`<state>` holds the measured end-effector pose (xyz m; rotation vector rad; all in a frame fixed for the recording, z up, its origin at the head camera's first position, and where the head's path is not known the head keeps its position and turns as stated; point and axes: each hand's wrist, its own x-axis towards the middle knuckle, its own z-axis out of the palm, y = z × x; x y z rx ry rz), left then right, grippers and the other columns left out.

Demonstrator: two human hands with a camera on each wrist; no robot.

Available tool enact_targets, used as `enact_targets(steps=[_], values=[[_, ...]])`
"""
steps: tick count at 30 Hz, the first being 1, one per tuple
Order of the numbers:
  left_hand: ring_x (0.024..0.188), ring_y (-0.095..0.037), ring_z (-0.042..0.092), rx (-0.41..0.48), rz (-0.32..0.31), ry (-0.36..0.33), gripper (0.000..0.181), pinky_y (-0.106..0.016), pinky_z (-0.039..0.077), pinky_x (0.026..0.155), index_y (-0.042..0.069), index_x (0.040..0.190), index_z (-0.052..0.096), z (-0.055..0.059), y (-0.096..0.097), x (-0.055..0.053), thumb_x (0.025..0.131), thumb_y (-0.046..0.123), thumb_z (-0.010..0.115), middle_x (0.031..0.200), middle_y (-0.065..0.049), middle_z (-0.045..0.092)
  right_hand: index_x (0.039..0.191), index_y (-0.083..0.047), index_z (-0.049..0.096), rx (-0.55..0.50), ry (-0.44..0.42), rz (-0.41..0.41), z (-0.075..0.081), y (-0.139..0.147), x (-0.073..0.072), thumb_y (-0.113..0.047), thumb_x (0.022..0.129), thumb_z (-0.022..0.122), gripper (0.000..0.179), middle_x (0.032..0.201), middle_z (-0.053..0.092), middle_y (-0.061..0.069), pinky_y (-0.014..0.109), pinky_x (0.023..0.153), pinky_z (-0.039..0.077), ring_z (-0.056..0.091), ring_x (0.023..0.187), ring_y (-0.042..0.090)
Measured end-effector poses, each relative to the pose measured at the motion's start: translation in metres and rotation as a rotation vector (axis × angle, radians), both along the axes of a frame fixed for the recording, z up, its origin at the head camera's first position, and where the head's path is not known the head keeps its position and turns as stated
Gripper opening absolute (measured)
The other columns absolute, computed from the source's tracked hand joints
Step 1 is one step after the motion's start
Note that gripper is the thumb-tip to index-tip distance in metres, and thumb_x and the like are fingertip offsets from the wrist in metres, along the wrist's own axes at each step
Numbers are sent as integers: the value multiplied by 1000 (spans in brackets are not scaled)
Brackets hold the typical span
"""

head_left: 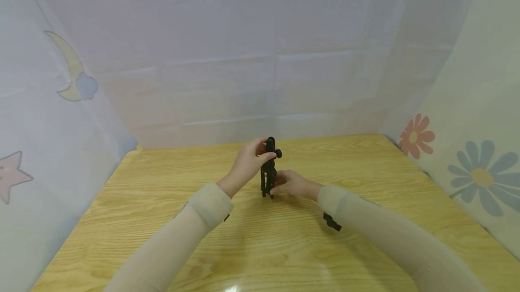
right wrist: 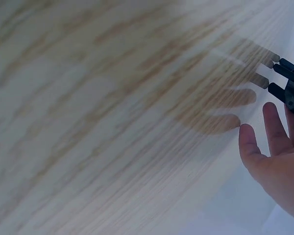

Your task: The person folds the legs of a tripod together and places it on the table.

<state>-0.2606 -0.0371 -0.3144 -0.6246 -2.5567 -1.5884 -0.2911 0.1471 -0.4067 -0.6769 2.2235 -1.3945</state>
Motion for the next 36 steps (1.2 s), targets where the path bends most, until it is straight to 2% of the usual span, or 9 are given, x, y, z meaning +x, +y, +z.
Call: enact_targets(steps=[4,8,16,21,26,31,36], values=[[102,-28,65,28,-10,1,40,-36,55,83,-3,130,56,3,-1,0,93,11,67,109,-17,67,135,8,49,19,14,-17,1,2,0,-10,93,67,50,123,63,18,45,100,45,59,115,31],[103,-29,64,31,10,-14,39,-38,53,87,-3,127,57,3,-5,-1,92,11,68,109,-16,67,133,8,52,44,44,-28,4,5,2,-9,91,70,49,124,62,19,46,101,43,58,117,32],[92,-25,65,-44,29,-16,28,-38,53,81,-2,111,63,1,-17,-1,88,11,73,97,-11,69,131,8,55,151,81,-41,19,24,5,-14,85,77,56,118,66,15,44,97,46,62,111,27],[90,-23,64,-71,19,-55,36,-35,53,78,-3,117,63,1,-23,0,86,11,75,100,-11,67,129,9,56,172,62,-66,24,31,5,-7,82,78,55,120,65,19,47,98,45,62,111,31],[82,-18,62,-83,11,-99,34,-32,52,72,-1,115,65,-1,-30,1,85,13,77,94,-7,67,130,9,56,196,43,-99,26,33,6,-4,81,79,56,121,64,21,47,98,46,61,111,32],[81,-18,62,-90,18,-159,31,-31,53,70,2,112,67,-6,-39,1,85,13,77,94,-7,67,132,10,54,228,63,-112,31,35,11,-6,81,78,58,126,61,23,46,96,47,60,113,34],[84,-19,61,-93,23,-168,31,-35,54,73,2,113,68,-12,-46,2,85,13,77,103,-9,66,133,6,55,268,91,-141,36,41,12,-10,83,77,57,128,60,21,47,96,47,58,114,34]])
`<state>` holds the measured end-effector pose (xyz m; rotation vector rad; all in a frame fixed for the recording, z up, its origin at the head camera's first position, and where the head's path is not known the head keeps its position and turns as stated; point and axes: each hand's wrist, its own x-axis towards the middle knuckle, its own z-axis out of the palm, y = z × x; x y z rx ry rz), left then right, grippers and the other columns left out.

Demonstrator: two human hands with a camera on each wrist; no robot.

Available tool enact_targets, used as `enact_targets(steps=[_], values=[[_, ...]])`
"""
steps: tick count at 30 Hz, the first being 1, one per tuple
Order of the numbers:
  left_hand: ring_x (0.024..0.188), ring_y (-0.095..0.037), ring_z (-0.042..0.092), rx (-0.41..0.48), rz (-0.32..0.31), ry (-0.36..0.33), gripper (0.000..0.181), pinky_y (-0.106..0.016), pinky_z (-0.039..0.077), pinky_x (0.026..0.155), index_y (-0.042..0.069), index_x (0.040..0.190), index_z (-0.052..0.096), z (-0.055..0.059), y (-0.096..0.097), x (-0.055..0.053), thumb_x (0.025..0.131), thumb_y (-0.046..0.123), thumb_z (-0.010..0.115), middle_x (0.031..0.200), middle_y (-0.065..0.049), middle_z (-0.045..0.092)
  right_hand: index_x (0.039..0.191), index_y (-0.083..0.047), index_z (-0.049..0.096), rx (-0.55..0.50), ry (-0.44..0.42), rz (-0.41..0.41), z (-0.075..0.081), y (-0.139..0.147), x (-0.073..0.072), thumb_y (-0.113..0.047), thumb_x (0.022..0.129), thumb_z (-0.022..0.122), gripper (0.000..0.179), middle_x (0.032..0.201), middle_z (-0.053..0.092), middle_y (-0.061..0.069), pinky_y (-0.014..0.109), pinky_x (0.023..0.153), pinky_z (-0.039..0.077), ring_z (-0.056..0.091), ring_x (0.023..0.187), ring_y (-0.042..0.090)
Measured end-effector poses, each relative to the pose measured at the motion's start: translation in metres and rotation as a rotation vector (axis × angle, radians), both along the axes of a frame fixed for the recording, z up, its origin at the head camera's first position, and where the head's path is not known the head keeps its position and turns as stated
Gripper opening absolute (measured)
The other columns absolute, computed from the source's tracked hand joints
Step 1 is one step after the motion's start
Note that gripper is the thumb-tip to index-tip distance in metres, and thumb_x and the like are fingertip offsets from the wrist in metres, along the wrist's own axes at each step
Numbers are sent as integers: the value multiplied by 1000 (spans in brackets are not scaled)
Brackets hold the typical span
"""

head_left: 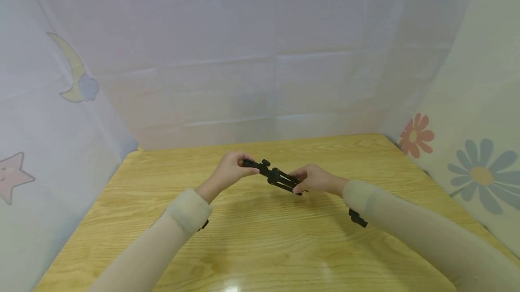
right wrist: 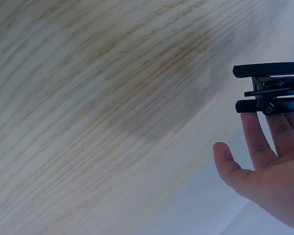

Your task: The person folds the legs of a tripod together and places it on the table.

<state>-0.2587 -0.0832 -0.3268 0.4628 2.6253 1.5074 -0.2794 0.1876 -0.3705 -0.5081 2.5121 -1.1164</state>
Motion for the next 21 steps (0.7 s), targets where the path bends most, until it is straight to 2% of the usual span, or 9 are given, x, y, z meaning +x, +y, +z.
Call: enact_targets(steps=[4,9,15,21], values=[[78,-17,59,20,-1,-12,31,-31,52,69,1,112,68,-5,-5,-1,85,12,77,96,-9,66,133,4,56,-2,4,9,2,3,-1,-12,84,77,56,126,61,20,49,96,46,58,112,33],[69,-15,53,21,-2,-17,29,-27,46,61,-1,109,68,-10,-9,-2,85,11,77,84,-7,64,135,2,55,12,29,24,7,7,0,-16,87,75,55,134,55,22,52,98,43,51,122,39],[68,-17,53,27,17,-59,28,-29,48,63,1,110,69,-18,-14,-3,85,12,77,82,-7,63,134,0,57,0,33,22,13,11,2,-19,88,74,52,136,54,22,52,97,44,48,125,40],[72,-21,60,25,28,-69,29,-36,54,69,0,108,69,-24,-15,-5,84,12,78,86,-7,66,135,-1,57,-11,35,24,13,13,1,-21,88,74,53,137,53,21,53,99,43,45,128,40]])
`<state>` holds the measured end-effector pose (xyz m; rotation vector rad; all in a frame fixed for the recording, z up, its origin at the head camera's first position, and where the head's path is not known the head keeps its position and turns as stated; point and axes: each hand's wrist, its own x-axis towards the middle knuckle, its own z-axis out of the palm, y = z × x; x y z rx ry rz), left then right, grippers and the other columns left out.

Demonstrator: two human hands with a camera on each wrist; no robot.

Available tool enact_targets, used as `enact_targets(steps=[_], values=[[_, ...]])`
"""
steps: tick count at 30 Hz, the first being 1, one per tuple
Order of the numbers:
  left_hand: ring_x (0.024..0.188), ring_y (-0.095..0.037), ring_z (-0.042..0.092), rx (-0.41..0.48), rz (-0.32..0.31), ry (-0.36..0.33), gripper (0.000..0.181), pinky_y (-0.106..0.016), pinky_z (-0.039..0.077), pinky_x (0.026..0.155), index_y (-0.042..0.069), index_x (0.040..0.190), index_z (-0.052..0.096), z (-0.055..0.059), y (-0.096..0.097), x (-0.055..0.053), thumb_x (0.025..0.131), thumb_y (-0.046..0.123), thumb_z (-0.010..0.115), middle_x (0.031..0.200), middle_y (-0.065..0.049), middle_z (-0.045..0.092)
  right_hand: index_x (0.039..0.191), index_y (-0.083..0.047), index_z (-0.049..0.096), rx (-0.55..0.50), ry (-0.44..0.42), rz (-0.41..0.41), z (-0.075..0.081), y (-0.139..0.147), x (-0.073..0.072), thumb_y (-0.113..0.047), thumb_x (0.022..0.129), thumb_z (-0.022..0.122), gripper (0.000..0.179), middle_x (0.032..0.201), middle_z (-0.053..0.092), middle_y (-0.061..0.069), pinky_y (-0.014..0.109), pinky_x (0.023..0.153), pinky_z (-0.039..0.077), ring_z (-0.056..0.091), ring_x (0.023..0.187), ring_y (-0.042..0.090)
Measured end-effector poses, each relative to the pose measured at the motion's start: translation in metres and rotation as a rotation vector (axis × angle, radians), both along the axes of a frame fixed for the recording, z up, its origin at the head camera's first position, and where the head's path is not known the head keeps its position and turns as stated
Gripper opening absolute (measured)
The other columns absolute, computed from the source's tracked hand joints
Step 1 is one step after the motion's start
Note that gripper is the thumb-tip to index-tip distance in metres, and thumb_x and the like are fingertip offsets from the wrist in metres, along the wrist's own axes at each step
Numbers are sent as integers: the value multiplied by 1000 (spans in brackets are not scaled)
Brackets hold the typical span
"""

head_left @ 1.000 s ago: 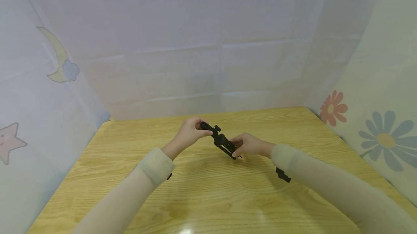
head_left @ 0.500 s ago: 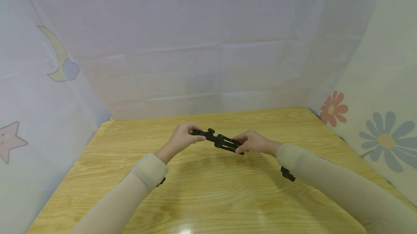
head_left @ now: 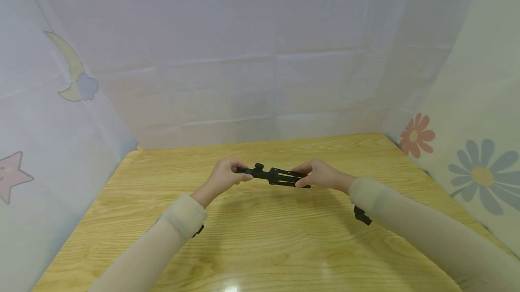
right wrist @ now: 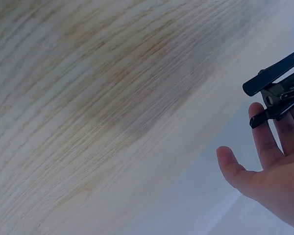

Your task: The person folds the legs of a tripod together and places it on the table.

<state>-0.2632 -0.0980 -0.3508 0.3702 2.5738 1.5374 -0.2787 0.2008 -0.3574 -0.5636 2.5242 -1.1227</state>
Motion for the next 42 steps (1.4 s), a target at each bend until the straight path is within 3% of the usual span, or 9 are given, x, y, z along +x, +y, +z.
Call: enact_targets(steps=[5,9,18,28,35,42], values=[[86,-35,64,5,-8,-28,28,-47,54,79,-1,108,68,-8,-2,1,85,12,76,86,-6,67,134,-1,57,-18,-2,-15,0,1,-1,-21,88,74,53,137,53,21,55,101,40,44,129,40],[91,-37,63,-10,-7,-54,23,-48,53,80,2,104,68,-14,-3,2,86,13,76,86,-5,68,133,0,57,-22,1,-17,-2,2,-3,-21,87,75,54,137,53,20,55,102,39,43,130,40],[83,-34,63,-62,-19,-35,18,-47,53,74,2,98,68,-22,-2,5,86,13,76,84,-5,66,133,0,58,8,24,0,-3,3,-11,-21,87,75,53,135,55,19,53,100,41,46,128,39],[77,-16,62,-129,-19,-4,21,-35,53,70,2,100,69,-30,-1,4,84,13,77,88,-4,66,130,3,59,0,30,19,-8,3,-17,-18,85,77,53,130,59,20,47,96,46,54,120,36],[83,-19,62,-164,-41,29,21,-36,53,73,0,100,69,-36,-2,3,84,12,77,92,-6,66,129,5,59,17,63,39,-14,3,-21,-17,84,78,53,130,59,20,50,98,44,52,122,38],[86,-20,61,-193,-24,32,18,-36,53,75,0,98,70,-40,0,2,84,10,77,93,-6,66,128,6,60,7,45,24,-19,0,-22,-15,84,78,53,126,61,19,47,96,47,56,117,35]])
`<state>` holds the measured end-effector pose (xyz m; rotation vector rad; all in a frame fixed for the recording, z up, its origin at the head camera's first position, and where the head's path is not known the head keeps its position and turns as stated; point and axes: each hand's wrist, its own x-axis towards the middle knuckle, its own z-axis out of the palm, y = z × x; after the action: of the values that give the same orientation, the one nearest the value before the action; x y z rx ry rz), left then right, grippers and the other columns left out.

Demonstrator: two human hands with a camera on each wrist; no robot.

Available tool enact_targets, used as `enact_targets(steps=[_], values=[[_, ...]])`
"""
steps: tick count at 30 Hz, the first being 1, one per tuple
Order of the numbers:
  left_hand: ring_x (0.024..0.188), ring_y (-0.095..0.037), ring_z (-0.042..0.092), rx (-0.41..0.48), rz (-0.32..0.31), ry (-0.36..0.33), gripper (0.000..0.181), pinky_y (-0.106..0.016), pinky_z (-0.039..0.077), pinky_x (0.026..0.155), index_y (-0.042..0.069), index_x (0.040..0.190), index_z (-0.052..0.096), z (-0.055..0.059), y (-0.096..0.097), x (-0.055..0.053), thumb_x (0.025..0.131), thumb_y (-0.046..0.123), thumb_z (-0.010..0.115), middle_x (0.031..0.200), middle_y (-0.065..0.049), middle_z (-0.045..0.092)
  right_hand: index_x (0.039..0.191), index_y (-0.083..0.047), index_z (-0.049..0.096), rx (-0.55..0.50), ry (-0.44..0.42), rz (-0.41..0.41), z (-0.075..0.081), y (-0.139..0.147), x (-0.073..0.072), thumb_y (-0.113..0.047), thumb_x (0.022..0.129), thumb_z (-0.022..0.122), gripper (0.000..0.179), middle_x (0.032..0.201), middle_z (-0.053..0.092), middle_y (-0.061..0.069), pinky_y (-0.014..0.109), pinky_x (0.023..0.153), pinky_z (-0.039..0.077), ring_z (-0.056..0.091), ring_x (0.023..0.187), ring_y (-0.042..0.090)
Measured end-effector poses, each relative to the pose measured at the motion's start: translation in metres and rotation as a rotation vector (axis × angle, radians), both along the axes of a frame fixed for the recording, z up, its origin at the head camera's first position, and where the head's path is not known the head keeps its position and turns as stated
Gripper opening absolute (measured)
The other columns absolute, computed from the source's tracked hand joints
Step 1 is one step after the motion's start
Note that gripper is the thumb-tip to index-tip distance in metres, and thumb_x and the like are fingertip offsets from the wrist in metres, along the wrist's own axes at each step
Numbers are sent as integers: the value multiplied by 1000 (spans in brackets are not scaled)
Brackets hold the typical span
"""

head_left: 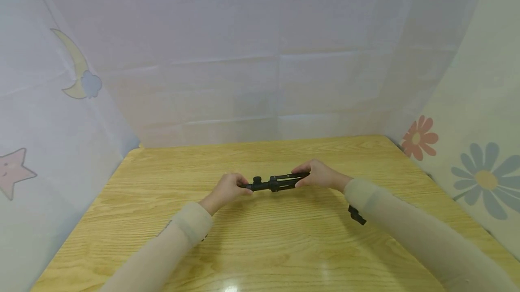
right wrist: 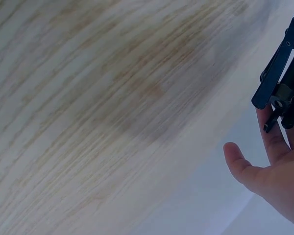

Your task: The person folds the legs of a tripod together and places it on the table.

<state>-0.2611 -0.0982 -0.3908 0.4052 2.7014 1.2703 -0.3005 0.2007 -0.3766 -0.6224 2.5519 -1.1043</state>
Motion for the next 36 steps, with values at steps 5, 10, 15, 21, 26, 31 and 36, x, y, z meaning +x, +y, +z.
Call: enact_targets(steps=[5,10,15,21,26,31,36], values=[[81,-18,60,-37,-15,41,14,-36,52,75,-1,94,70,-4,1,-2,84,7,76,87,-5,65,125,6,62,11,31,4,-4,-3,2,-15,83,79,51,124,63,19,46,95,47,58,115,34],[78,-17,58,-81,-27,65,12,-35,52,75,-1,91,70,-8,2,-3,84,7,76,84,-4,66,123,4,64,36,51,1,-8,-4,2,-16,82,80,49,123,63,19,48,97,45,57,115,35],[77,-17,57,-109,-29,62,11,-34,51,74,-1,91,71,-10,3,-5,84,6,75,85,-5,66,124,5,63,60,48,2,-13,-5,0,-16,82,79,50,126,62,20,51,100,42,54,120,38],[76,-16,57,-165,-27,76,12,-34,51,73,-1,89,71,-12,6,-8,83,8,77,86,-6,67,125,4,63,61,21,-8,-17,-5,-2,-15,83,79,49,125,62,19,49,99,44,54,119,37],[75,-16,55,-194,-21,82,14,-34,51,72,-1,89,71,-12,6,-9,82,9,77,84,-5,66,125,4,62,64,41,-2,-18,-5,-1,-15,82,79,49,126,61,20,50,101,42,52,122,38],[76,-16,56,-219,-34,94,16,-34,51,72,0,91,70,-12,6,-8,82,10,78,85,-5,65,125,3,62,86,78,-1,-19,-6,1,-14,82,80,50,128,60,19,50,102,41,52,123,38],[84,-20,60,-242,-17,92,21,-37,52,77,-2,98,69,-13,6,-8,84,11,77,93,-10,67,129,3,59,98,69,-5,-20,-10,5,-15,84,77,52,133,56,20,51,104,38,48,126,38]])
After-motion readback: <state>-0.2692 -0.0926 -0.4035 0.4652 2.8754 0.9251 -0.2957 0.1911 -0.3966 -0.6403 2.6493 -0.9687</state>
